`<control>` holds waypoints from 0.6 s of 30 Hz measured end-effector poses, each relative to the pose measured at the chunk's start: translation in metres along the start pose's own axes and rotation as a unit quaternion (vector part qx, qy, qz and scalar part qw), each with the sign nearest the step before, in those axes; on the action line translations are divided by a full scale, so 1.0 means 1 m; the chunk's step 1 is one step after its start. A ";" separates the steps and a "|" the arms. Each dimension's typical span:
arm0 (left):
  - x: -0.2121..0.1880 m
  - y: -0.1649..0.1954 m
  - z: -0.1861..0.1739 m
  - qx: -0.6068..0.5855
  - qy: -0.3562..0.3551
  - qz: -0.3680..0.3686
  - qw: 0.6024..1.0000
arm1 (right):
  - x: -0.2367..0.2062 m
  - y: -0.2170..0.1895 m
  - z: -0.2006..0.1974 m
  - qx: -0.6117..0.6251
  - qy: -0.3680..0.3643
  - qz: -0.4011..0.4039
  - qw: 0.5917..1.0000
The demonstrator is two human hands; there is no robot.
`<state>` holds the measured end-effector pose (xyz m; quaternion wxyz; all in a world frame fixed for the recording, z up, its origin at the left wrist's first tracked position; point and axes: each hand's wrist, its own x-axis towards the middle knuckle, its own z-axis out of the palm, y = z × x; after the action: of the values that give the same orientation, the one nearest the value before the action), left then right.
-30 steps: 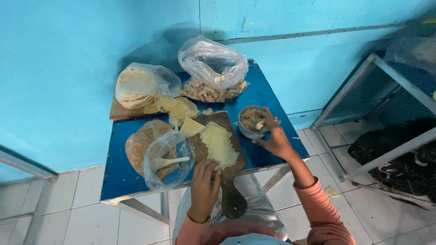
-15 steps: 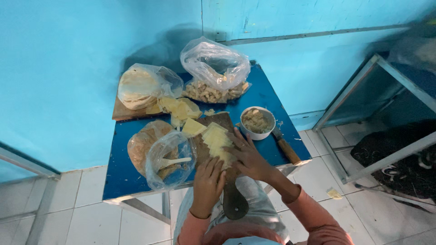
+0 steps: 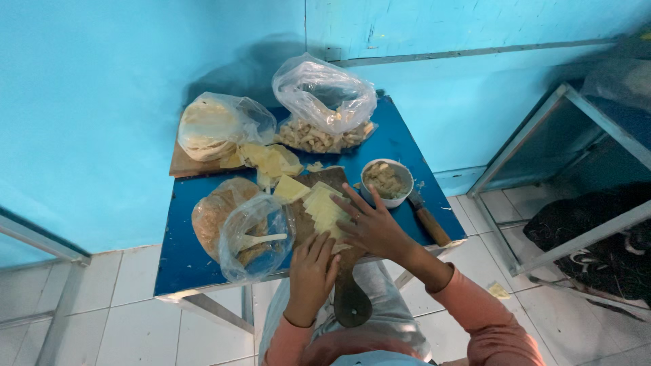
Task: The person sits at a small table and folds thin wrapper sheets around pieces of filling, scooping filling with a spoon and pressing each wrapper closed. The finished wrapped pieces accumulate in a pile on the table as the person works through the wrappers one at a time.
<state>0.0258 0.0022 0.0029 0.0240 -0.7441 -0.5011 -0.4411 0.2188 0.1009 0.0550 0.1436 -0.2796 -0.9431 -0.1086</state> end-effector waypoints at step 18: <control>-0.001 -0.001 0.001 -0.010 0.004 0.004 1.000 | -0.011 0.000 0.003 0.098 0.045 0.000 0.994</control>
<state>0.0254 0.0027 0.0017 0.0207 -0.7444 -0.4935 -0.4493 0.2273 0.0965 0.0486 0.2126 -0.2588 -0.9418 -0.0277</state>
